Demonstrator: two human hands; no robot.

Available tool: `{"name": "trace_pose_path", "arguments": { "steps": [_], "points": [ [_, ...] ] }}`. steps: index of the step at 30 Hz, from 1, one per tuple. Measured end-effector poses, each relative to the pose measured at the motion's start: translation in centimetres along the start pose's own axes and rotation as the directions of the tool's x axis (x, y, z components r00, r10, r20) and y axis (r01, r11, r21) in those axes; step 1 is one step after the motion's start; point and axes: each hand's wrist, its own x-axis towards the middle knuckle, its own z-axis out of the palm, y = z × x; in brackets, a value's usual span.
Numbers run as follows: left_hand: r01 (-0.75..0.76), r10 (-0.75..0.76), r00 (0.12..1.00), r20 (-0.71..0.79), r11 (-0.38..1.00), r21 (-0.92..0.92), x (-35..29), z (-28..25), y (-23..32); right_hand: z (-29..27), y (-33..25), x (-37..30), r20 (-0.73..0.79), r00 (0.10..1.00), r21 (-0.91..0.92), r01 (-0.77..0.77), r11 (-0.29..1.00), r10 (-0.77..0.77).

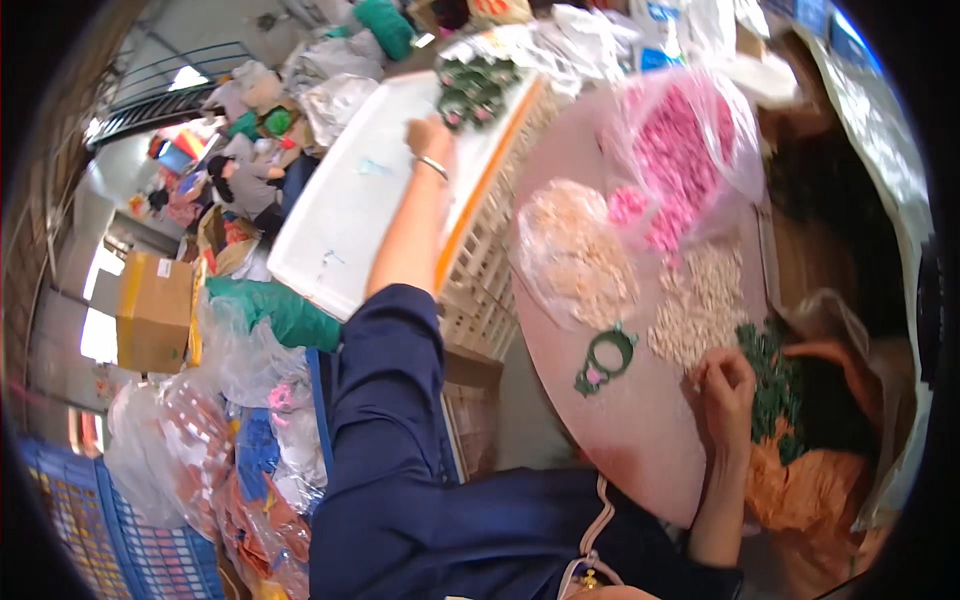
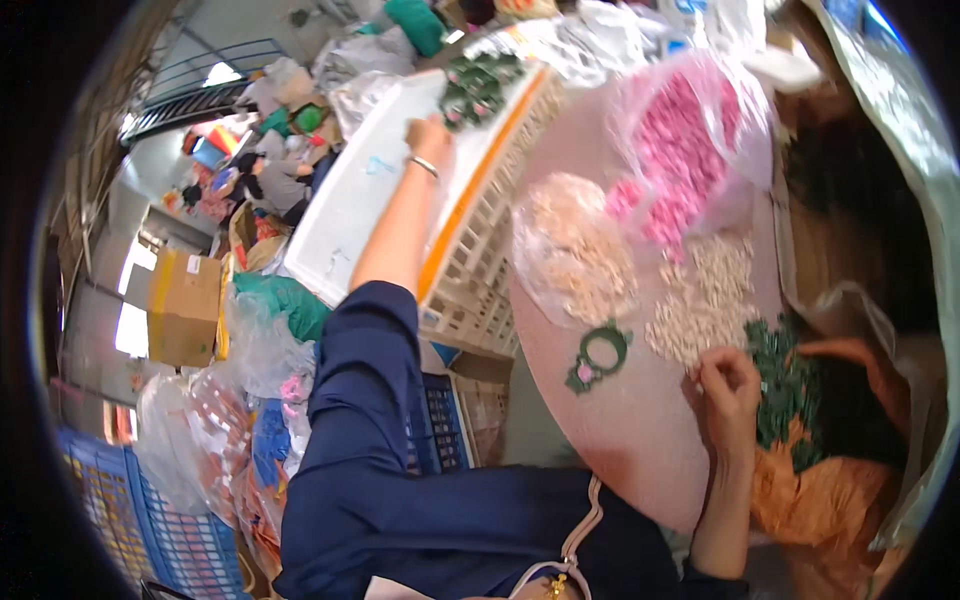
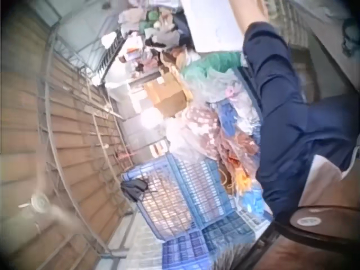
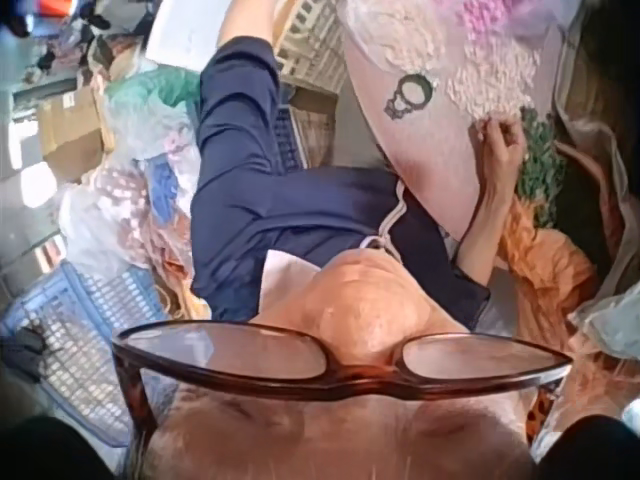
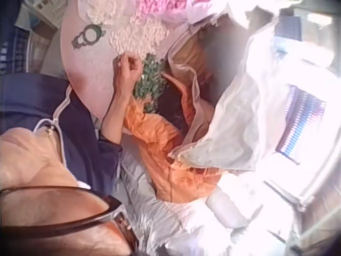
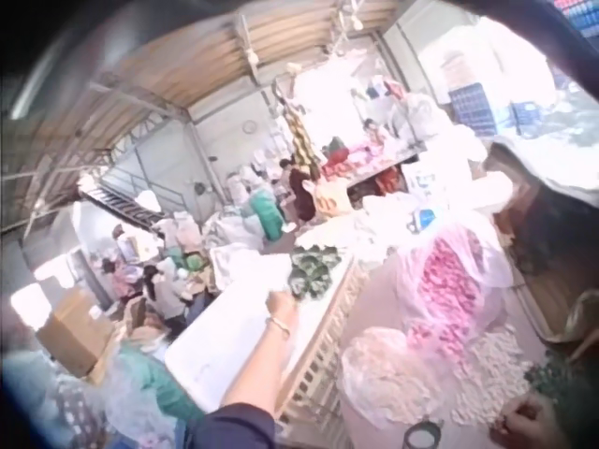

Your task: Attaching small decorative plastic pieces to green plastic toy frames at a workspace.

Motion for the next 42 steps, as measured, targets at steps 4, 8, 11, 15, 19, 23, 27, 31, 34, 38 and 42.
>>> {"name": "trace_pose_path", "arguments": {
  "steps": [4,8,11,15,19,23,27,31,34,38,42],
  "points": [
    [0.141,-0.224,0.950,-0.219,0.931,-0.337,-4.7,-1.4,6.4,0.5,0.1,0.5,-0.089,0.995,-0.074,-0.045,0.996,0.038],
    [-0.069,0.196,0.980,0.037,0.504,-0.861,-21.8,-5.5,17.1,0.1,-0.1,-0.1,-0.143,0.990,-0.030,-0.022,0.999,0.017],
    [-0.329,0.469,0.883,-0.017,0.594,-0.734,-36.8,-7.3,16.4,0.4,1.5,0.2,-0.113,0.990,-0.188,0.061,0.980,-0.083],
    [-0.694,0.834,0.549,0.049,0.488,-0.529,-49.2,-7.3,12.1,1.4,0.9,0.1,0.165,0.820,-0.947,0.287,0.145,-0.549],
    [-0.765,0.847,0.522,0.100,0.517,-0.385,-52.1,-8.8,9.7,-0.4,0.8,0.5,0.109,0.753,-0.988,0.010,-0.155,-0.649],
    [-0.654,0.680,0.725,0.109,0.730,-0.200,-51.2,-8.0,7.4,-2.5,0.4,0.6,0.066,0.773,-0.951,-0.142,-0.274,-0.631],
    [-0.546,0.572,0.795,0.203,0.820,-0.174,-50.1,-6.6,6.3,-2.1,1.3,0.5,0.114,0.846,-0.977,0.002,-0.211,-0.520],
    [-0.519,0.556,0.801,0.221,0.829,-0.207,-50.0,-6.1,6.6,-1.1,1.3,0.2,0.159,0.819,-0.987,0.125,-0.098,-0.552],
    [-0.533,0.571,0.794,0.209,0.819,-0.210,-49.8,-6.4,7.1,-0.7,1.2,0.1,0.194,0.817,-0.974,0.227,-0.005,-0.543],
    [-0.473,0.576,0.767,0.282,0.805,-0.359,-50.1,-6.2,7.5,0.5,1.1,-0.2,0.301,0.845,-0.939,0.342,0.015,-0.442],
    [-0.476,0.581,0.781,0.227,0.791,-0.384,-50.6,-5.8,7.0,0.2,1.4,0.0,0.257,0.902,-0.946,0.308,0.101,-0.347]
  ]
}}
